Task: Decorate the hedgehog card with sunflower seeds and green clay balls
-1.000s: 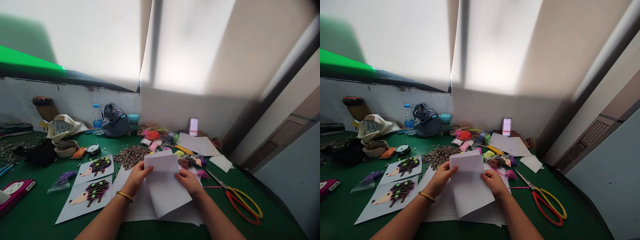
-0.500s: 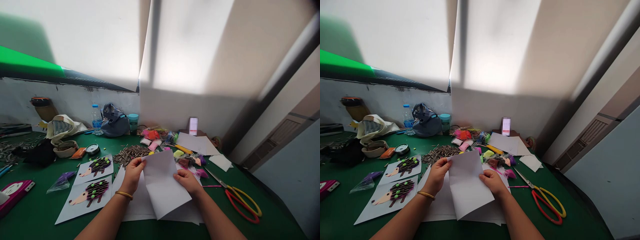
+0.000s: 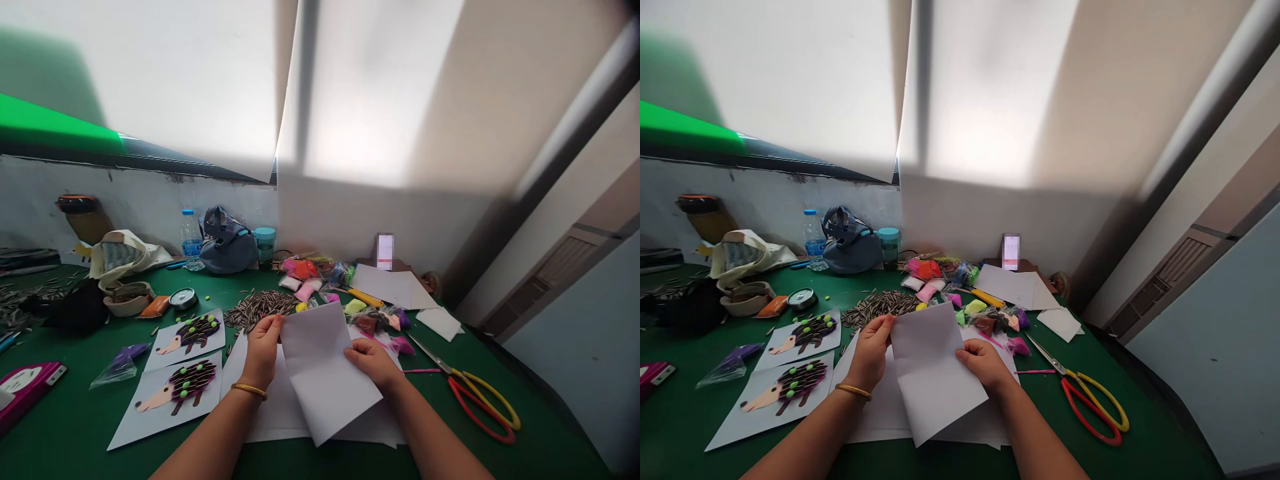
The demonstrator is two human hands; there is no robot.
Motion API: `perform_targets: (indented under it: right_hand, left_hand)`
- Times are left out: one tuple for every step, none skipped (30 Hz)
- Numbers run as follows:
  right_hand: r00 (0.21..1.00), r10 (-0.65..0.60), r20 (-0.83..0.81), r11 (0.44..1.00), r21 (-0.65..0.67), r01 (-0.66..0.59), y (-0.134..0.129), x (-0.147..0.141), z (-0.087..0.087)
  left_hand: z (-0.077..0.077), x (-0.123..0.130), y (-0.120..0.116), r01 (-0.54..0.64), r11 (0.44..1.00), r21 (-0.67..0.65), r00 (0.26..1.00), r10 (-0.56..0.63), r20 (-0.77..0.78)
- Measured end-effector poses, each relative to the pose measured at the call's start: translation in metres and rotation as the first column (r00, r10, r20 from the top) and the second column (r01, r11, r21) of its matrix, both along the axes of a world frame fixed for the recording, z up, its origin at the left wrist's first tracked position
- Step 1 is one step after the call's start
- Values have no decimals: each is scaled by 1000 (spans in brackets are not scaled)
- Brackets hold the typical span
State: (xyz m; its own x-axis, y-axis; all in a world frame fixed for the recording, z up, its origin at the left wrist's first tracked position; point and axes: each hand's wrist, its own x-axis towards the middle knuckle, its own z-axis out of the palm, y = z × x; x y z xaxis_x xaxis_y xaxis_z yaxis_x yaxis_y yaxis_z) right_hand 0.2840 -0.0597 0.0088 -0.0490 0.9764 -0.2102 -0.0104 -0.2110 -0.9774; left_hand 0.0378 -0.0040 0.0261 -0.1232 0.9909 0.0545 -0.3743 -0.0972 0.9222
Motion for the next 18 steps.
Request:
perform_targets:
  right_hand:
    - [1000, -4, -2, 1000, 2, 4, 0, 0, 0]
    - [1000, -11, -6, 1000, 5, 11, 1, 0, -1]
    - [1000, -22, -11, 1000, 11, 22, 1, 0, -2]
    - [999, -36, -19, 999, 20, 36, 2, 0, -2]
    - [998, -51, -29, 998, 33, 52, 2, 0, -3]
    - [997, -69, -42, 996, 51, 71, 3, 0, -3]
    - [994, -89, -56, 993, 72, 93, 3, 0, -4]
    - [991, -109, -74, 989, 95, 116, 4, 1, -4]
    - [987, -130, -96, 983, 117, 141, 5, 1, -5]
    - [982, -149, -120, 977, 136, 165, 5, 1, -6]
    - [975, -169, -144, 970, 152, 191, 5, 2, -6]
    - [969, -184, -164, 964, 161, 210, 6, 2, -7]
    - [964, -195, -179, 960, 166, 225, 6, 2, -8]
    - [961, -201, -190, 957, 170, 234, 6, 2, -9]
    - [959, -203, -197, 955, 174, 238, 6, 2, -10]
    - [958, -204, -201, 954, 181, 241, 7, 1, -11]
    - [958, -203, -203, 952, 190, 241, 7, 0, -12]
    - [958, -201, -203, 950, 198, 241, 8, -1, -13]
  left_hand:
    - [0, 0, 0, 1, 1000, -1, 1000, -1, 3]
    - [0, 0, 0, 16, 1000, -7, 1000, -16, 5]
    - [1, 0, 0, 45, 999, -18, 999, -45, 6]
    - [2, 0, -1, 96, 995, -37, 995, -96, 6]
    - [3, 0, -2, 175, 983, -62, 985, -175, 8]
    - [3, 1, -4, 275, 957, -91, 961, -275, 12]
    - [3, 3, -7, 380, 917, -122, 925, -381, 12]
    - [2, 4, -10, 475, 867, -152, 878, -479, 7]
    - [1, 6, -13, 549, 816, -182, 829, -560, -7]
    - [-1, 7, -15, 598, 774, -209, 786, -617, -31]
    - [-3, 9, -17, 627, 744, -232, 754, -654, -63]
    - [-5, 10, -18, 629, 735, -253, 738, -667, -105]
    - [-7, 11, -18, 615, 741, -268, 734, -663, -147]
    - [-9, 11, -16, 591, 757, -279, 740, -646, -186]
    - [-11, 12, -14, 559, 779, -285, 753, -620, -219]
    - [-12, 12, -12, 524, 802, -288, 769, -591, -246]
    - [-14, 12, -10, 492, 821, -290, 783, -563, -265]
    - [-15, 12, -7, 468, 834, -291, 794, -542, -276]
